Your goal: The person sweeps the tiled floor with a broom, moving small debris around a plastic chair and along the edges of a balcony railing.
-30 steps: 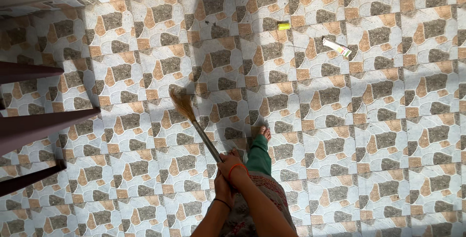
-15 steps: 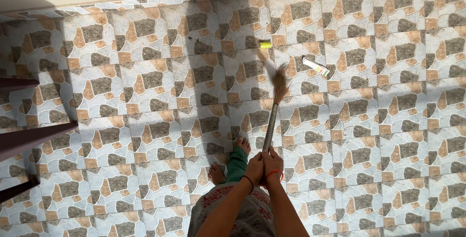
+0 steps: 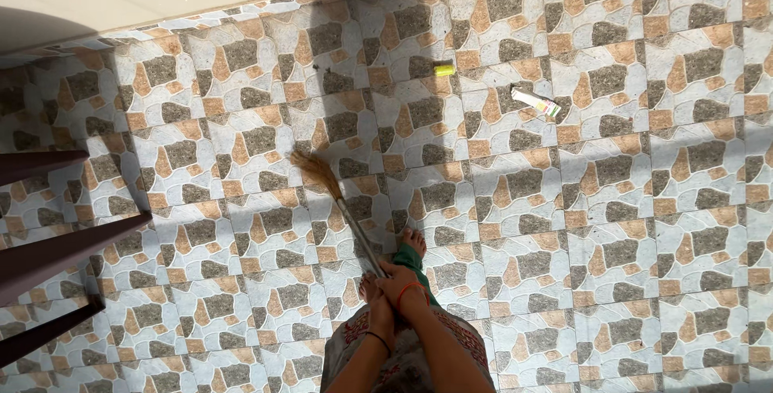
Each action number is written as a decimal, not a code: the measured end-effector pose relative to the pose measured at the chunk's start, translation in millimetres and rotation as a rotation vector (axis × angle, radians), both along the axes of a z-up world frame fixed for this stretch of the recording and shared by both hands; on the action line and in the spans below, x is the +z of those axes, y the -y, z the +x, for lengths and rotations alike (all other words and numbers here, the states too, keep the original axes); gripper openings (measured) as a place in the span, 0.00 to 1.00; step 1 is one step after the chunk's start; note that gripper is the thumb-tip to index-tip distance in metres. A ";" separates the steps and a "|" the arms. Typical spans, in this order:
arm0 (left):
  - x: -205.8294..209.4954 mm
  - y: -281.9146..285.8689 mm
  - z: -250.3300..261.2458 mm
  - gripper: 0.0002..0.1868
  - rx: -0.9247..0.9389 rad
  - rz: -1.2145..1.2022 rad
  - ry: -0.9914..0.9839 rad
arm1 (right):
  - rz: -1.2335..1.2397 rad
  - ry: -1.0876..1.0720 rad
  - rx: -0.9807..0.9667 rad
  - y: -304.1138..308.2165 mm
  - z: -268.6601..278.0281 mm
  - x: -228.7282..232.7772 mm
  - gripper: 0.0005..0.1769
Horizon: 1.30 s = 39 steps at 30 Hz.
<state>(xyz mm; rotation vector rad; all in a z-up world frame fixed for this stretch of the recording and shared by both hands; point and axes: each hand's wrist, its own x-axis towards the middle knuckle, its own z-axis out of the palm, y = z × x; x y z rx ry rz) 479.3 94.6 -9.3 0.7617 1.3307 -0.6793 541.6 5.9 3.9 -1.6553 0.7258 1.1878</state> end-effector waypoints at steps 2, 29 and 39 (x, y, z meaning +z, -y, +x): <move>-0.1 31.6 10.2 0.26 -0.113 -0.057 0.167 | -0.032 0.050 -0.239 28.0 -17.7 -20.3 0.34; -5.4 -18.7 115.2 0.26 -0.449 -0.103 0.148 | -0.141 0.160 -0.414 -16.6 54.4 -27.8 0.29; -26.8 -48.6 197.9 0.23 -0.537 -0.258 0.514 | -0.348 0.299 -1.004 -54.5 146.2 16.5 0.32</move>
